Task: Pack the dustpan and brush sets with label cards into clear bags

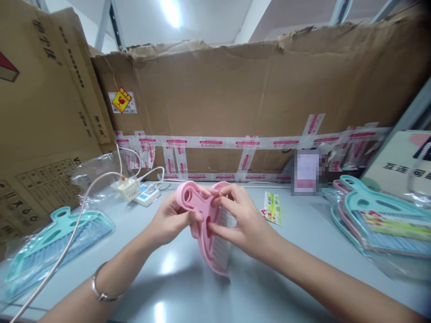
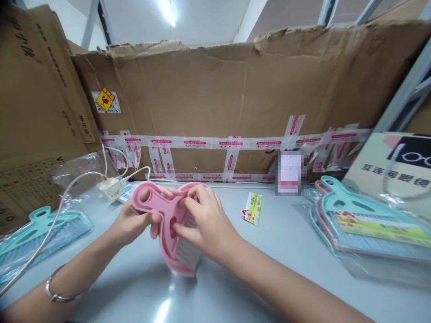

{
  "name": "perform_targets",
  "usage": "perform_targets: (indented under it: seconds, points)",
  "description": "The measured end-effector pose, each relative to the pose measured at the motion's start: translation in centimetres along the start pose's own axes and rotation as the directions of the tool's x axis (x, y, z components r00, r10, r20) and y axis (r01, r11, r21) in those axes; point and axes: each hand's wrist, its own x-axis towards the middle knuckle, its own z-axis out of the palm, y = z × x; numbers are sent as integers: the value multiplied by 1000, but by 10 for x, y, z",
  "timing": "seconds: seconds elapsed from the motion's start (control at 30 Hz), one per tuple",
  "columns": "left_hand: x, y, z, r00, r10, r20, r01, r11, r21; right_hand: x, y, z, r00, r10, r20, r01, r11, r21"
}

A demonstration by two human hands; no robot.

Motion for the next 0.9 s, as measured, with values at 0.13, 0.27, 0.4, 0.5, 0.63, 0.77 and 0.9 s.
perform_targets:
  seconds: [0.13, 0.27, 0.4, 0.5, 0.63, 0.77, 0.9]
  points:
    - [1, 4, 7, 996, 24, -91, -15, 996, 93, 2, -7, -5, 997, 64, -46, -62, 997, 35]
    - [2, 15, -17, 899, 182, -400, -97, 970, 222, 0, -5, -28, 952, 0, -306, -34, 994, -107]
    - [-12, 32, -39, 818, 310, -485, -73, 892, 446, 1, 18, -51, 968, -63, -243, 28, 989, -144]
    - [-29, 29, -38, 842, 318, -437, -5, 813, 582, 2, 43, -50, 986, -139, 92, 151, 979, -136]
    - [-48, 3, -37, 891, 338, -305, 1, 669, 743, -4, 72, -31, 920, -180, 347, 234, 965, -121]
    - [-54, -23, -42, 985, 126, -116, 37, 504, 863, -13, 100, -11, 817, -271, 509, 371, 922, -106]
    - [-53, -40, -49, 985, -138, -104, 150, 386, 910, -16, 122, 1, 814, -234, 531, 386, 901, -196]
